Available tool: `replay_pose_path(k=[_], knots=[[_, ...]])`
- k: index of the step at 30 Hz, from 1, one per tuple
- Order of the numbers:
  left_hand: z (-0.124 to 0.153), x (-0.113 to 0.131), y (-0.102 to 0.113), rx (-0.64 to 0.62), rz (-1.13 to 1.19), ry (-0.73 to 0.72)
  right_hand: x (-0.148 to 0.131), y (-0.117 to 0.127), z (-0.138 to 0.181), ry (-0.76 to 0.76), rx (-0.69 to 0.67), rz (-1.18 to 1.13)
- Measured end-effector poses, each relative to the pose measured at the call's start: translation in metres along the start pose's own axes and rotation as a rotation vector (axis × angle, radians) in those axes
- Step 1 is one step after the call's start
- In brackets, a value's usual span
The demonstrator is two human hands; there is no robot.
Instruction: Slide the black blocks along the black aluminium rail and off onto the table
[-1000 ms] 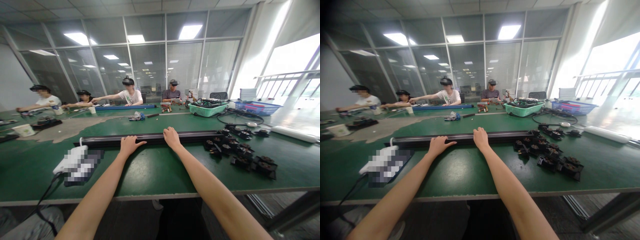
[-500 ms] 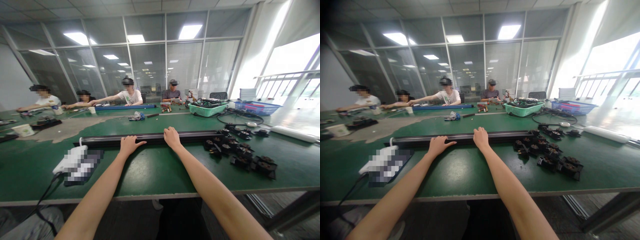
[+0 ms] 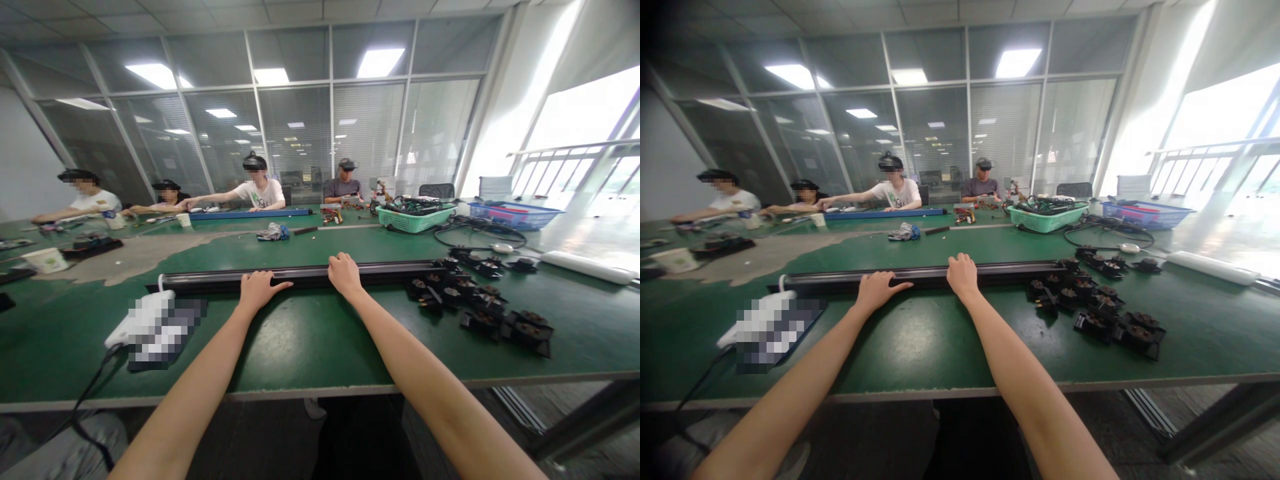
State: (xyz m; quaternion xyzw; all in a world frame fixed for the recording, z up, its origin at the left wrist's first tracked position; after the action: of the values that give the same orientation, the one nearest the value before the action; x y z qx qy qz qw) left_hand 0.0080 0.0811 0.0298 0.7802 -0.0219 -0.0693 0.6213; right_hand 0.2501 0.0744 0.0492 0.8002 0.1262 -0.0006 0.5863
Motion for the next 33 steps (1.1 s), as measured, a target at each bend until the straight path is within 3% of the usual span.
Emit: replay_pose_path(k=[20,33], knots=[[-0.001,0.000,0.000,0.009,-0.006,-0.006,0.000,0.005,0.001,-0.025,0.013,0.011],[0.002,0.001,0.002,0.023,0.007,-0.022,0.013,0.006,-0.021,0.015,-0.172,-0.080]])
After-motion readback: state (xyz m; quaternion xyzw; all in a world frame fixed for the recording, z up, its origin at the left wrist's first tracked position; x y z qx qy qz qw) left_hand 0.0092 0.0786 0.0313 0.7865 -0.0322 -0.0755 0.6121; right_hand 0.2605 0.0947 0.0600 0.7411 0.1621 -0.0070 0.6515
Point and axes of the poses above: each hand's wrist, its own z-axis away from the middle knuckle, its own y-axis out of the back of the hand, x = y × z, the point moved 8 cm from there along -z, towards the middle knuckle, and after that the axes turned 11 degrees about -x, right-handed, at the moved point
